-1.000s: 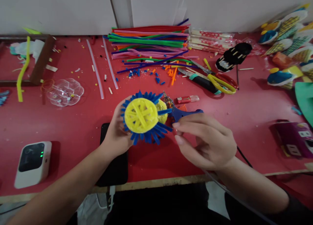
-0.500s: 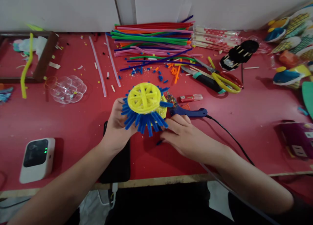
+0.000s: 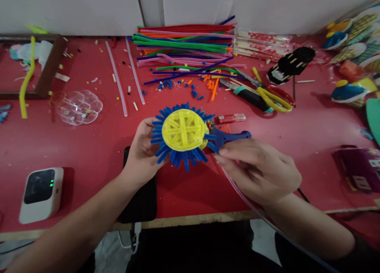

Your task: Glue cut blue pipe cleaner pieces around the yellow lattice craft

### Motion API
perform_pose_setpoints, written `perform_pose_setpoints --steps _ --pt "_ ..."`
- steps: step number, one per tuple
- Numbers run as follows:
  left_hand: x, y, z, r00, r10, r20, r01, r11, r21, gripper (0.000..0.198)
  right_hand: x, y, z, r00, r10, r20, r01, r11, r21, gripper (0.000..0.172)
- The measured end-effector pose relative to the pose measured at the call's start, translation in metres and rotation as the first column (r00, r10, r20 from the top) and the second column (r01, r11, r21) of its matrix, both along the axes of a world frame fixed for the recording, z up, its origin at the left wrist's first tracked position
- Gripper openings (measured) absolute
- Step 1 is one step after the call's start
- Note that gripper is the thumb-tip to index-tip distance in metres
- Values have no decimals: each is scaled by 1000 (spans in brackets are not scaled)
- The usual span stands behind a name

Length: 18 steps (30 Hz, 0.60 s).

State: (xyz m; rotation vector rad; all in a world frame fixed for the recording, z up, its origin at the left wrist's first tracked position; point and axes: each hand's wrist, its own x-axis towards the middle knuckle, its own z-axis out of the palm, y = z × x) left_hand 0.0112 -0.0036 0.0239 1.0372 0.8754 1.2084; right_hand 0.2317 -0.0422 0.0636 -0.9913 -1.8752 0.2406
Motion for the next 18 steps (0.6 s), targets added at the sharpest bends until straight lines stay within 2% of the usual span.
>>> perform_pose_setpoints --steps 5,9,14,18 --pt "3 1 2 1000 -4 12 3 999 50 59 0 1 4 995 93 40 -92 995 -35 25" --pt "4 0 3 1000 -3 16 2 998 66 59 2 1 6 990 104 100 -99 993 -58 25" --pt "3 0 4 1000 -20 5 19 994 108 59 1 0 2 991 92 92 -88 995 -50 22" --pt "3 1 4 999 -34 9 33 992 118 60 2 -1 -2 991 104 79 -98 993 -66 28"
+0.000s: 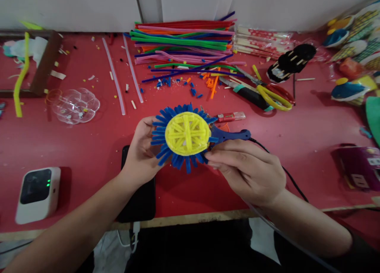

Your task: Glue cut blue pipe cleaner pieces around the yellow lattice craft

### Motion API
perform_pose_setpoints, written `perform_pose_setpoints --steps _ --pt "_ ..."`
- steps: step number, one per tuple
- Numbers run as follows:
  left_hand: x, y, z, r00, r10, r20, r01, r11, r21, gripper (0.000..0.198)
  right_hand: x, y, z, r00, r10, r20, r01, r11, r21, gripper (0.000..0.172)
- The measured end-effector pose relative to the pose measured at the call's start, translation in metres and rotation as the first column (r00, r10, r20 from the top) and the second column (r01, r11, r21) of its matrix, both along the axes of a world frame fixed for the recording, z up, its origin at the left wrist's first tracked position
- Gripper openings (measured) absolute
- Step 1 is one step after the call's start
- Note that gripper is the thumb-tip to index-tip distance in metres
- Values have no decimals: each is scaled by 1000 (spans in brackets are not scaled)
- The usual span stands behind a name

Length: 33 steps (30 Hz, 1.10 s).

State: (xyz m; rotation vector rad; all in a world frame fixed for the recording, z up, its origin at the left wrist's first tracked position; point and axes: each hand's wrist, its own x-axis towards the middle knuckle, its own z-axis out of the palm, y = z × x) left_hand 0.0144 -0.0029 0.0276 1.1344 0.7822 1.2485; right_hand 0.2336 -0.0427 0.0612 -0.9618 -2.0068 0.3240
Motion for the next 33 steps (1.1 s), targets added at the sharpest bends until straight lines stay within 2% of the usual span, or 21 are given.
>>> perform_pose_setpoints --steps 5,11,17,21,23,25,28,30,33 --pt "0 0 -1 1000 -5 -19 6 1000 30 59 3 0 -2 1000 23 5 -22 1000 -19 30" --pt "0 -2 1 997 62 -42 -64 997 -49 62 1 1 -1 999 33 -25 -34 999 -19 25" --pt "3 0 5 999 41 -22 -41 998 -40 59 -3 3 1 998 21 -61 -23 999 -38 23" --pt "0 -2 0 999 39 -34 -41 998 -39 60 -3 0 1 997 26 -75 -27 999 -20 23" --pt "-3 -2 -4 998 63 12 -62 997 -53 61 -2 -1 -2 992 6 -127 -12 999 -48 22" --pt "-5 -1 -8 990 95 100 -87 993 -80 57 -2 1 -5 984 -74 -160 60 994 -89 20" --pt "-7 3 -11 964 172 203 -135 973 -185 49 -2 7 -12 986 -166 -1 166 985 -57 15" --pt "-7 6 -10 942 239 233 -178 950 -258 43 -2 11 -16 976 -124 179 131 991 -27 10" --pt "-4 7 -7 919 289 269 -197 926 -322 41 -5 13 -22 939 -18 343 37 998 -49 16"
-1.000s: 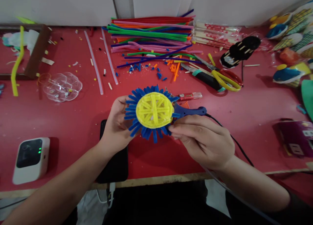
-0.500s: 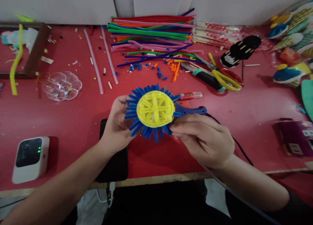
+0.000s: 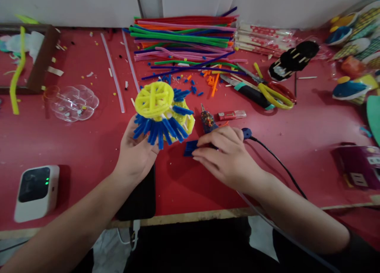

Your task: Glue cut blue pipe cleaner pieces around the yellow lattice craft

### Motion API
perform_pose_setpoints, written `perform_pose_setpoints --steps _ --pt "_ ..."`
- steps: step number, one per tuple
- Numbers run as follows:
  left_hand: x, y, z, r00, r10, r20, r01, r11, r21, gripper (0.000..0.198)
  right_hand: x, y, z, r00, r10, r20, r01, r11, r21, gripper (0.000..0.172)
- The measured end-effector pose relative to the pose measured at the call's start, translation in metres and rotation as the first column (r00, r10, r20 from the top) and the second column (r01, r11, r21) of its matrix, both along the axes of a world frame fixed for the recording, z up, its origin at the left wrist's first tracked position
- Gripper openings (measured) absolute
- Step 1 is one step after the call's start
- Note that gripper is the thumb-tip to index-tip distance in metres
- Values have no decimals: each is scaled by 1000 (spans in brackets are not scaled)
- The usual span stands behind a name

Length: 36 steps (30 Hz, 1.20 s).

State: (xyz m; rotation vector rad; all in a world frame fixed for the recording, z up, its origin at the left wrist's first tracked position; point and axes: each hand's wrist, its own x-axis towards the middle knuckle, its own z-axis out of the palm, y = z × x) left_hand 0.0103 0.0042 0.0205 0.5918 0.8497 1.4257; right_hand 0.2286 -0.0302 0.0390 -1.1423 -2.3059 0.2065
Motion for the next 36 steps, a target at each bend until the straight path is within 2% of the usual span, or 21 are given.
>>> perform_pose_setpoints --steps 5,10,21,27,32,36 --pt "3 0 6 999 11 33 -9 999 -35 47 -4 -5 -11 988 14 154 -16 1000 18 17" --pt "3 -1 6 1000 9 26 -8 998 -54 50 -5 -7 -14 979 9 204 -15 1000 27 21" --pt "4 -1 4 1000 -8 25 9 999 -37 48 -6 -4 -9 992 86 87 -90 995 44 13" --pt "4 -2 4 1000 4 21 -3 999 -40 51 -4 -4 -10 996 68 66 -72 995 65 18" --pt "5 -2 5 1000 4 5 -3 999 -53 50 -5 -3 -8 999 48 3 -48 997 57 13" --pt "6 -3 6 1000 19 -4 -19 997 -74 51 -5 -3 -6 999 47 -8 -46 997 65 15"
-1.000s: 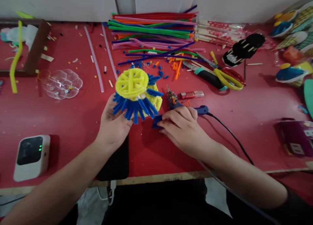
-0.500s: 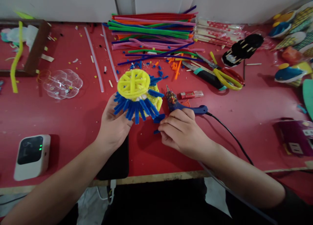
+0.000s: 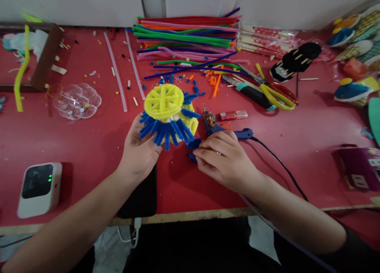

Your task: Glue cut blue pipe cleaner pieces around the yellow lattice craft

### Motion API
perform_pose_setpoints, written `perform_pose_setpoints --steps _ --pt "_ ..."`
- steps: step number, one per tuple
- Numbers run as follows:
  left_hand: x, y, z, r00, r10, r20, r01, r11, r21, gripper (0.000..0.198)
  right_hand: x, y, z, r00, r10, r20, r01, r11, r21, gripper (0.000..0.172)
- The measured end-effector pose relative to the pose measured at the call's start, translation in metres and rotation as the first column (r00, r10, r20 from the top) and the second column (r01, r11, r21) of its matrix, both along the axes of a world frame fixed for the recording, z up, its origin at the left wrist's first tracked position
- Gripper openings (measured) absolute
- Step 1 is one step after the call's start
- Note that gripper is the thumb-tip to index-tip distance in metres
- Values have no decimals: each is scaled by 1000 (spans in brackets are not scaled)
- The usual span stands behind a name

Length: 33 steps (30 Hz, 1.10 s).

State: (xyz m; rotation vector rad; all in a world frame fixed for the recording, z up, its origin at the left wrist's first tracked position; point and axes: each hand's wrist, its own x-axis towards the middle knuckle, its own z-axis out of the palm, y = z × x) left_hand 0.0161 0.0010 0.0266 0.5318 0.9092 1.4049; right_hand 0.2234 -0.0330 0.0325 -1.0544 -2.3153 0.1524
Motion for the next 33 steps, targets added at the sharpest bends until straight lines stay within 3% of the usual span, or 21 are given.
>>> perform_pose_setpoints --steps 5,13,20,26,33 --pt "-3 0 -2 999 -30 11 30 999 20 53 0 -1 -1 1000 23 -2 -23 999 26 14" --pt "-5 2 -8 1000 -22 -13 23 998 56 50 2 -2 4 985 122 -118 -123 992 -1 27" --pt "3 -1 6 995 -90 -47 93 992 81 47 5 -8 13 967 38 -254 -35 999 14 31" --pt "1 -5 2 994 -107 -7 107 991 77 53 4 -8 18 944 30 -330 -7 998 69 18" --pt "3 -6 0 985 -161 -55 167 975 143 54 9 -11 21 943 -4 -333 16 999 34 24"
